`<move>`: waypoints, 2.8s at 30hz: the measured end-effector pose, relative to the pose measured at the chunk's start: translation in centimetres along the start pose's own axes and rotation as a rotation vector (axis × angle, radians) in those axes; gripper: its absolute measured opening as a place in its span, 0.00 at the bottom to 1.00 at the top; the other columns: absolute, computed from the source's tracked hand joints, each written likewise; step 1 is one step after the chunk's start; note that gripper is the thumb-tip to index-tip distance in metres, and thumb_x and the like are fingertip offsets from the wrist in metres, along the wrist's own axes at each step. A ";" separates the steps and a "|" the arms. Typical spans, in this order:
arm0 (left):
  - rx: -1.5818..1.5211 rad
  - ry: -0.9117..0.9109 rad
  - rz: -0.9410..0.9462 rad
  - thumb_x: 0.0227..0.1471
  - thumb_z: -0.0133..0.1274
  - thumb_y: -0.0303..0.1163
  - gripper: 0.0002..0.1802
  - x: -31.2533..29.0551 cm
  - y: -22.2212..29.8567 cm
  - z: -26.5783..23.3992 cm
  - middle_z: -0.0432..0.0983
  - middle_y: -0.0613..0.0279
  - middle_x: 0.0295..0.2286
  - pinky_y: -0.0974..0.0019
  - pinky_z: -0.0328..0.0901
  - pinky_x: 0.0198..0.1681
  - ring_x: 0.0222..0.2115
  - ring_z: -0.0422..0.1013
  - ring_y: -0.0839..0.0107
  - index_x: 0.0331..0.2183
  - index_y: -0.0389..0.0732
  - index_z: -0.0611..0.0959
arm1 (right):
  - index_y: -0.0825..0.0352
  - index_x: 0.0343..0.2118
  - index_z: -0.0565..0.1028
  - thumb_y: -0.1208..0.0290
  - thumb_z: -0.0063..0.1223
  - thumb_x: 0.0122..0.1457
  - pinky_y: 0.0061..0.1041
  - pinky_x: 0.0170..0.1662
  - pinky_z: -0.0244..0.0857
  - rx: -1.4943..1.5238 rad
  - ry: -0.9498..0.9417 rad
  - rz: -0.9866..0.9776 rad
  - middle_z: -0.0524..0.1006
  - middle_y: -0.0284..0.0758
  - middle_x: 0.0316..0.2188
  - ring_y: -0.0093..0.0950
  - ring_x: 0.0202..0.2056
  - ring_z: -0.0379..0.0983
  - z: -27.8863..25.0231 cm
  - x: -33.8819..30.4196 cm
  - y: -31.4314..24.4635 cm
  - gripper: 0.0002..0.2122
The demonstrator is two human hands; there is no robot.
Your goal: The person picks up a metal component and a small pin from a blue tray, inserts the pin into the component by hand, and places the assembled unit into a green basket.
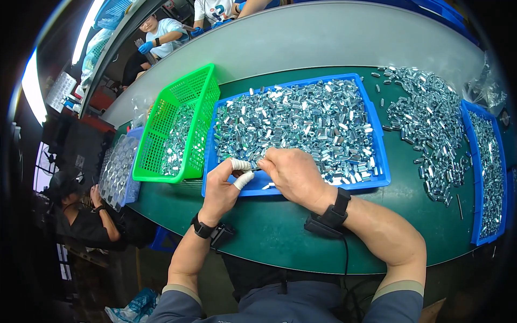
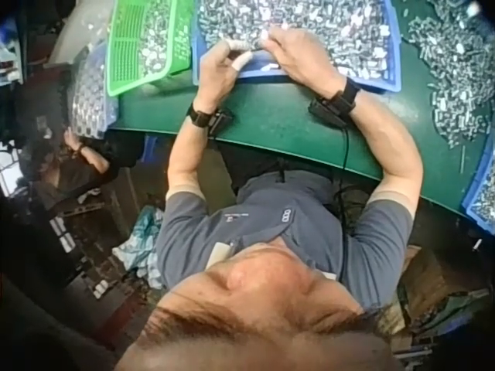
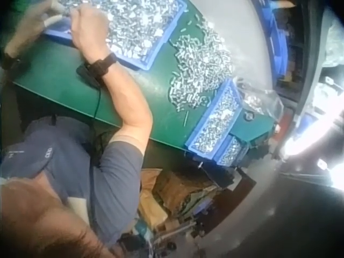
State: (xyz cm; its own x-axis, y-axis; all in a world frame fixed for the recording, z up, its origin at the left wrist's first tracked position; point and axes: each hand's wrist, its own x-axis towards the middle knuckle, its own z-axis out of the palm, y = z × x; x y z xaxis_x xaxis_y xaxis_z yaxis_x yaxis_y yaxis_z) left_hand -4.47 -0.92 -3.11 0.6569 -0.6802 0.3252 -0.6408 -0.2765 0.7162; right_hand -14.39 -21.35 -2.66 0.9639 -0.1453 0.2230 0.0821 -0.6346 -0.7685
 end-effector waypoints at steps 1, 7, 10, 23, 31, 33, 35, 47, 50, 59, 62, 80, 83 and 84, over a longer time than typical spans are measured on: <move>-0.001 0.000 0.004 0.54 0.69 0.24 0.10 0.0 0.1 0.0 0.83 0.60 0.32 0.67 0.73 0.39 0.32 0.78 0.72 0.38 0.35 0.86 | 0.66 0.35 0.78 0.68 0.61 0.64 0.44 0.36 0.71 0.001 0.000 0.002 0.81 0.43 0.29 0.46 0.33 0.81 0.1 0.0 0.0 0.07; 0.000 -0.011 -0.003 0.54 0.69 0.24 0.10 0.1 0.2 0.0 0.83 0.60 0.32 0.66 0.73 0.39 0.32 0.78 0.72 0.38 0.35 0.86 | 0.66 0.33 0.79 0.65 0.60 0.65 0.47 0.35 0.70 0.061 0.071 -0.068 0.81 0.45 0.27 0.48 0.32 0.80 0.2 -0.1 -0.1 0.09; -0.001 -0.017 0.014 0.54 0.69 0.24 0.10 0.0 0.1 -0.1 0.83 0.60 0.32 0.66 0.73 0.39 0.32 0.78 0.71 0.38 0.36 0.86 | 0.66 0.32 0.79 0.64 0.60 0.65 0.48 0.35 0.70 0.063 0.061 -0.068 0.80 0.46 0.26 0.49 0.32 0.80 0.4 -0.1 -0.2 0.10; 0.024 -0.005 0.071 0.56 0.68 0.23 0.08 0.0 0.1 -0.1 0.83 0.60 0.31 0.67 0.72 0.39 0.31 0.77 0.72 0.38 0.35 0.86 | 0.65 0.29 0.79 0.64 0.60 0.65 0.48 0.35 0.70 -0.009 0.067 -0.126 0.80 0.44 0.26 0.48 0.32 0.79 0.6 -0.1 0.3 0.11; -0.002 0.009 -0.005 0.59 0.66 0.24 0.07 -0.2 1.2 -2.1 0.85 0.61 0.34 0.68 0.73 0.41 0.34 0.79 0.74 0.39 0.35 0.86 | 0.68 0.35 0.79 0.72 0.64 0.62 0.41 0.37 0.70 0.092 0.315 -0.413 0.80 0.40 0.31 0.44 0.35 0.77 0.5 -0.2 -0.3 0.06; 0.049 0.059 0.006 0.59 0.65 0.24 0.06 -0.4 2.3 -3.8 0.86 0.61 0.34 0.69 0.73 0.42 0.35 0.79 0.74 0.39 0.35 0.87 | 0.68 0.35 0.79 0.73 0.64 0.61 0.40 0.37 0.70 0.121 0.349 -0.426 0.80 0.39 0.31 0.43 0.35 0.77 0.3 -0.3 -0.1 0.06; 0.174 0.143 0.051 0.59 0.65 0.24 0.07 -0.2 2.9 -6.6 0.85 0.62 0.34 0.69 0.73 0.42 0.35 0.79 0.74 0.41 0.35 0.87 | 0.69 0.37 0.80 0.73 0.63 0.62 0.36 0.37 0.70 0.210 0.376 -0.315 0.80 0.39 0.31 0.39 0.33 0.78 0.4 -0.2 0.2 0.06; 0.570 -0.072 0.230 0.51 0.69 0.26 0.13 2.9 1.6 -6.4 0.81 0.54 0.36 0.56 0.73 0.43 0.40 0.79 0.53 0.41 0.41 0.87 | 0.68 0.38 0.80 0.72 0.62 0.62 0.37 0.39 0.72 0.401 0.301 -0.096 0.81 0.40 0.33 0.41 0.36 0.79 -0.3 -0.2 -0.3 0.06; 0.627 -0.161 0.219 0.49 0.70 0.27 0.12 3.3 -0.3 -3.8 0.79 0.55 0.33 0.54 0.72 0.41 0.37 0.77 0.51 0.38 0.41 0.87 | 0.68 0.40 0.80 0.72 0.61 0.62 0.38 0.40 0.73 0.377 0.327 -0.126 0.81 0.40 0.33 0.42 0.36 0.80 0.3 0.2 0.2 0.07; 0.648 -0.195 0.218 0.47 0.70 0.27 0.12 3.4 -1.5 -2.3 0.75 0.54 0.30 0.52 0.71 0.38 0.34 0.76 0.50 0.34 0.39 0.84 | 0.66 0.43 0.81 0.73 0.60 0.61 0.41 0.44 0.74 0.323 0.244 -0.150 0.83 0.44 0.37 0.45 0.40 0.81 1.0 0.1 1.3 0.09; 0.622 -0.197 0.197 0.47 0.70 0.26 0.12 3.3 -1.5 -2.5 0.75 0.55 0.30 0.53 0.71 0.37 0.33 0.76 0.51 0.34 0.39 0.84 | 0.67 0.43 0.82 0.73 0.60 0.61 0.39 0.44 0.74 0.309 0.187 -0.139 0.84 0.43 0.39 0.44 0.41 0.82 0.8 0.1 1.4 0.09; 0.112 -0.161 0.073 0.53 0.68 0.23 0.09 1.9 0.5 -1.4 0.81 0.57 0.32 0.63 0.72 0.36 0.31 0.78 0.66 0.37 0.35 0.85 | 0.66 0.39 0.84 0.68 0.60 0.63 0.43 0.42 0.73 0.144 0.148 -0.152 0.84 0.43 0.34 0.46 0.38 0.82 1.3 0.2 1.6 0.08; 0.171 -0.184 0.128 0.53 0.68 0.22 0.10 2.0 0.8 -1.6 0.80 0.57 0.32 0.61 0.71 0.35 0.31 0.77 0.62 0.38 0.35 0.86 | 0.66 0.37 0.83 0.68 0.60 0.63 0.44 0.41 0.73 0.077 0.065 -0.081 0.84 0.43 0.32 0.46 0.36 0.81 0.6 0.1 1.2 0.08; 0.201 -0.194 0.156 0.52 0.68 0.22 0.10 2.1 0.8 -1.6 0.79 0.57 0.31 0.60 0.71 0.35 0.31 0.76 0.61 0.38 0.35 0.86 | 0.66 0.36 0.83 0.67 0.60 0.63 0.45 0.40 0.73 0.043 0.023 -0.046 0.83 0.42 0.30 0.47 0.35 0.81 0.4 0.1 1.0 0.08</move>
State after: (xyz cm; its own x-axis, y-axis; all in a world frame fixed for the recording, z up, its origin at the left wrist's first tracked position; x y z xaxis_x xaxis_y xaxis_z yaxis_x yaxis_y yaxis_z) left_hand -3.00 -1.43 -0.85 0.4686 -0.8366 0.2837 -0.8062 -0.2737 0.5245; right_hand -14.09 -21.70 -3.71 0.9529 -0.1344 0.2718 0.1373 -0.6080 -0.7820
